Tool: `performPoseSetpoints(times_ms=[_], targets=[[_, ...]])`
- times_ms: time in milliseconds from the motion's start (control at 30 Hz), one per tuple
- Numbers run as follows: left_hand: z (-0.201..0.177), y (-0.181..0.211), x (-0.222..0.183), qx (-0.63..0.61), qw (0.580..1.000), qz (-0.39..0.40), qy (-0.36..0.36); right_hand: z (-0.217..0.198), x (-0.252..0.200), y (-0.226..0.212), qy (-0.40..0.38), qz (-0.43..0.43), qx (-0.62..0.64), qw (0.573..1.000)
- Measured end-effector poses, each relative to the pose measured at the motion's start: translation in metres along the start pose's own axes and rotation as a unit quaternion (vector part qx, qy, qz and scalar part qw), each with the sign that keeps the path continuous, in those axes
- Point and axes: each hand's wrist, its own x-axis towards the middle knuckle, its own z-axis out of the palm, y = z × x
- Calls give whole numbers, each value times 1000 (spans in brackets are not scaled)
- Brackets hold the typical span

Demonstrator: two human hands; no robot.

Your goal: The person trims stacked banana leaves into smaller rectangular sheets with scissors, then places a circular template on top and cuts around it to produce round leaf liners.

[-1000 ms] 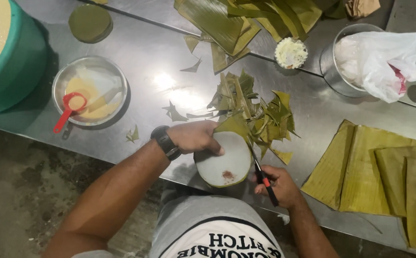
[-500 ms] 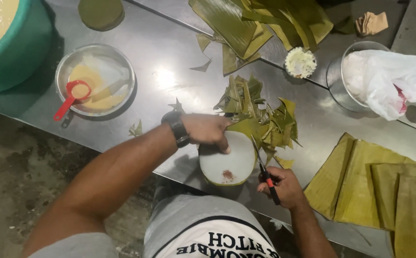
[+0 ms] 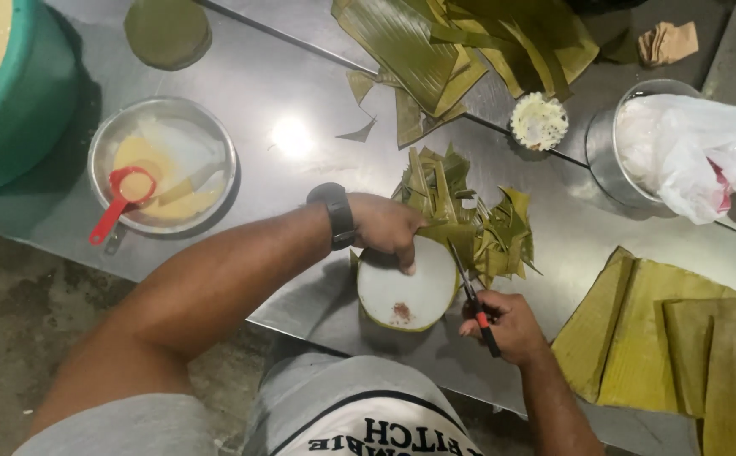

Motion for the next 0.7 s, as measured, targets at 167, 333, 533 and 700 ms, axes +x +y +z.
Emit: performPoseSetpoints(times_ms=[167,333,533,700], targets=[[-7,2,13,106,993,-29,-43,5,21,-16,-38,-100,-41,993],[-16,-2,27,83,994,-52,-56,8,28,-2,-26,-70,14,997],[-9,-9,32,132,989,-39,-49,15,25,34,9,115,25,993],[-7,1,23,127,991,-23,-44,26,28,-2,42,-89,204,974]])
